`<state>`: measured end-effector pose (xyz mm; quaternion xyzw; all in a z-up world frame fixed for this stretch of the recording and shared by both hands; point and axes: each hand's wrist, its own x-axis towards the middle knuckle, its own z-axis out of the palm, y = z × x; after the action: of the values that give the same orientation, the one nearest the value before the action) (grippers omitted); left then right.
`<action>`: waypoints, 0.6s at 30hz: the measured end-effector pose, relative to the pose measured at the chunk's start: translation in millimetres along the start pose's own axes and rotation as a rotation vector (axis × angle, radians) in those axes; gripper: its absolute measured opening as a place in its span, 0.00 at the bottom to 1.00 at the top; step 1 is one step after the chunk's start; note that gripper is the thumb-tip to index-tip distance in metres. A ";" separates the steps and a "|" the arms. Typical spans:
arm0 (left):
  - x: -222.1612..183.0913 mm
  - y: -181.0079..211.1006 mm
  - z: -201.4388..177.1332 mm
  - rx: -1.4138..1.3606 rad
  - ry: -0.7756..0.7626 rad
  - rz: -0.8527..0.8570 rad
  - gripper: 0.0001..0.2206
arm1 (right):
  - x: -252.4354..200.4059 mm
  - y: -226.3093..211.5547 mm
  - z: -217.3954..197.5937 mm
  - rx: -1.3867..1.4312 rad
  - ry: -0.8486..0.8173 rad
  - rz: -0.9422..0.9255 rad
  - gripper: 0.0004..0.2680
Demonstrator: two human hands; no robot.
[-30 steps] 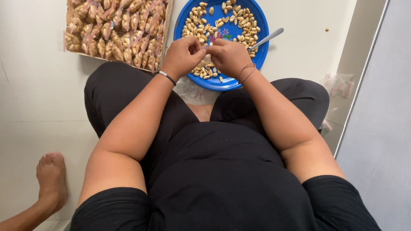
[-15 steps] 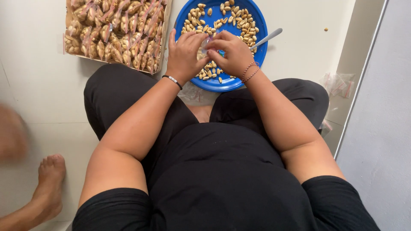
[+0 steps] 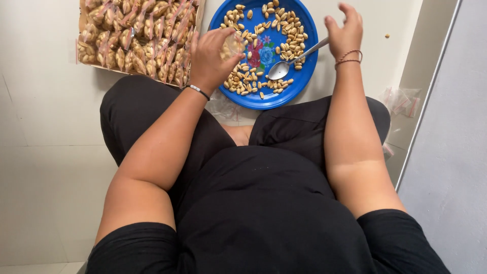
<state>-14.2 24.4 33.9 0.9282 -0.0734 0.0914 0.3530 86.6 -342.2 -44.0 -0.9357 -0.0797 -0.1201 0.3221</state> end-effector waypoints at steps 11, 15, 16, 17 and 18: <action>8.3 -16.1 -9.2 -0.013 0.090 -0.037 0.24 | 9.2 -60.5 -14.6 0.320 -0.060 0.245 0.03; 9.9 -9.6 -9.4 -0.012 0.056 -0.041 0.24 | 12.0 -126.7 -38.2 0.335 0.026 -0.177 0.03; 8.6 -7.7 -8.7 -0.014 0.029 -0.048 0.24 | 10.5 -143.9 -42.7 0.288 0.023 -0.285 0.03; 8.1 -7.8 -8.5 -0.014 0.033 -0.042 0.24 | 7.4 -153.0 -41.3 0.286 0.029 -0.289 0.03; 7.4 -7.9 -8.2 -0.023 0.031 -0.042 0.24 | 4.1 -162.1 -39.7 0.301 -0.029 -0.316 0.04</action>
<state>-6.4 35.2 36.4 0.9240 -0.0497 0.0974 0.3665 47.0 -240.1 82.1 -0.8545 -0.2471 -0.1423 0.4341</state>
